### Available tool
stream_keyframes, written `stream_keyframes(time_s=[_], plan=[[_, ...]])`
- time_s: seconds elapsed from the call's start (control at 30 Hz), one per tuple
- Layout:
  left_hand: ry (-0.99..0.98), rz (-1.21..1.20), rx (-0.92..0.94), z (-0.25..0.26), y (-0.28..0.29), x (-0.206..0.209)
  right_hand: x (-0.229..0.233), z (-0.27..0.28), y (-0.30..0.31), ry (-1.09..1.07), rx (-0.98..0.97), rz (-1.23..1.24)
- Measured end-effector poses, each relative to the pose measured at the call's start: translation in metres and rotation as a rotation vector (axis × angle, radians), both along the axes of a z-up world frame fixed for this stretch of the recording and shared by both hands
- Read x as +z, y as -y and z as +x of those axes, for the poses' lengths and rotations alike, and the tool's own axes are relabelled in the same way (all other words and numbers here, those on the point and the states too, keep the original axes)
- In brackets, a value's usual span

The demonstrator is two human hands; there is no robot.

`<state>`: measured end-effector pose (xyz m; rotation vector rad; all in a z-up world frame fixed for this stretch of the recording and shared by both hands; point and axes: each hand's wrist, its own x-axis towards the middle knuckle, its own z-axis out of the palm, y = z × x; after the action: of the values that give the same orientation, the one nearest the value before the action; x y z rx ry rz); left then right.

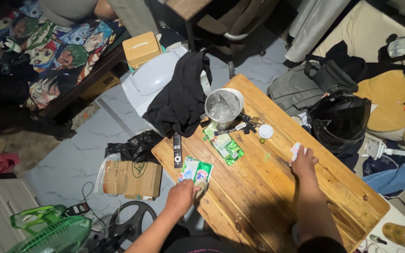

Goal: Preparing a drink by opening sachets and pouring ingredients into a pot.

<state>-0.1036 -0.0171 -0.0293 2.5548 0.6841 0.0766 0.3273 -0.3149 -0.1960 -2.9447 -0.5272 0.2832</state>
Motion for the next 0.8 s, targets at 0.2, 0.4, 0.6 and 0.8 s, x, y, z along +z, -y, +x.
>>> stream_keyframes(time_s=[0.2,0.4,0.6,0.8], plan=[[0.021,-0.032,-0.019,0.008,0.0,0.011,0.037,-0.043,-0.006,-0.041,-0.092,-0.1],[0.043,-0.037,-0.051,0.014,0.005,0.017,0.041,-0.051,-0.013,-0.178,-0.262,0.055],[0.094,-0.062,-0.008,0.003,0.001,0.017,0.048,-0.107,-0.036,-0.021,-0.144,0.474],[0.041,-0.079,0.093,-0.013,-0.018,0.016,0.084,-0.187,-0.083,0.198,0.177,0.469]])
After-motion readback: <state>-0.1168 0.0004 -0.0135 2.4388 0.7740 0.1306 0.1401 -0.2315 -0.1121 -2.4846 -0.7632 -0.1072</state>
